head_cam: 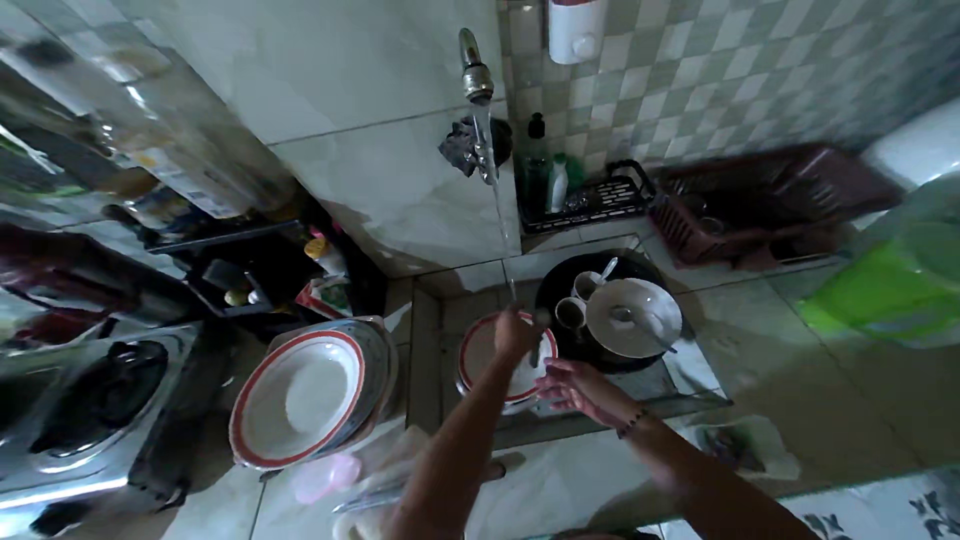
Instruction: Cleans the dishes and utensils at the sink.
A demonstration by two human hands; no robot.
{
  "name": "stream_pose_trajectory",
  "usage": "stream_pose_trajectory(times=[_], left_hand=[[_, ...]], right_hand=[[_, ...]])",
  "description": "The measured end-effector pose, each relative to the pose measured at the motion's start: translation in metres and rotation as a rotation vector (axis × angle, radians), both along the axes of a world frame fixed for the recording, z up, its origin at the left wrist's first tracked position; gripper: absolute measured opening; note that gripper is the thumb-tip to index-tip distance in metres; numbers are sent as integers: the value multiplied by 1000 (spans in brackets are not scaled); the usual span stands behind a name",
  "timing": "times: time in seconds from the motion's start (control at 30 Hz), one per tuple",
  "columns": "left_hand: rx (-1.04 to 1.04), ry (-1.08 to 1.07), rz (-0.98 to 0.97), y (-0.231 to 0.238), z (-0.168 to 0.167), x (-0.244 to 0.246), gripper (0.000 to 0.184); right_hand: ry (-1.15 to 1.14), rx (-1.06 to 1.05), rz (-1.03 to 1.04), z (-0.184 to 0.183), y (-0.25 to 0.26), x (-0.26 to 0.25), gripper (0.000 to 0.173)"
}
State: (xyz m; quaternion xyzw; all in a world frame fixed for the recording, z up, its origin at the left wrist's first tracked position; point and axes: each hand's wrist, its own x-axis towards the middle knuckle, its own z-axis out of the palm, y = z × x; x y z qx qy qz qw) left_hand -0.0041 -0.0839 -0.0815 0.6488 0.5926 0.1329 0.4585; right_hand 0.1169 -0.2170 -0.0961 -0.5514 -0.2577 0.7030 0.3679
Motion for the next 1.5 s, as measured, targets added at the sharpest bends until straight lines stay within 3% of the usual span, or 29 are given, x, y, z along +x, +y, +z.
stream_pose_trajectory(times=[0.07,0.2,0.33,0.47,0.63,0.73,0.8,0.87,0.97,1.1,1.17,1.23,1.3,1.4,1.43,1.5], left_hand=[[-26,-13,55,-10,-3,15,63],[-6,-54,23,-24,-14,15,54],[205,283,58,-27,-19,-44,62],[-55,482,190,-31,-50,-101,71],[-261,192,318,-31,-72,-118,68],[-357,-44,428,-33,-67,-119,69],[-419,-254,506,-35,-55,-121,59],[-486,-414,572,-35,-38,-123,34],[-615,-517,621,-33,-19,-125,8],[-758,-682,598,-38,-8,-126,13],[-795,-724,573,-40,-1,-122,15],[-742,-671,528,-43,10,-114,13],[-536,-502,451,-45,22,-104,11],[-120,1,139,-27,28,-96,89],[-2,182,19,-18,27,-93,99],[188,460,-163,-6,27,-81,92]], right_hand=[[160,-42,-159,8,8,-16,39],[-31,-50,-307,2,18,-13,26],[-55,-68,-387,-21,34,19,27],[-32,-157,-415,-29,53,41,22],[-165,-205,-347,-23,55,43,49],[-349,-133,-267,-20,44,33,51],[-384,-78,-266,-21,37,24,53],[-389,-42,-242,-19,28,15,56],[-276,-57,-202,-13,21,0,47],[25,-160,-149,6,27,-9,73],[124,-141,-196,15,34,-10,72],[190,-131,-314,19,41,-11,52],[189,-135,-454,21,46,-11,38],[145,-59,-605,21,47,-13,33],[118,-12,-616,22,46,-15,32],[75,82,-611,21,47,-17,30]])
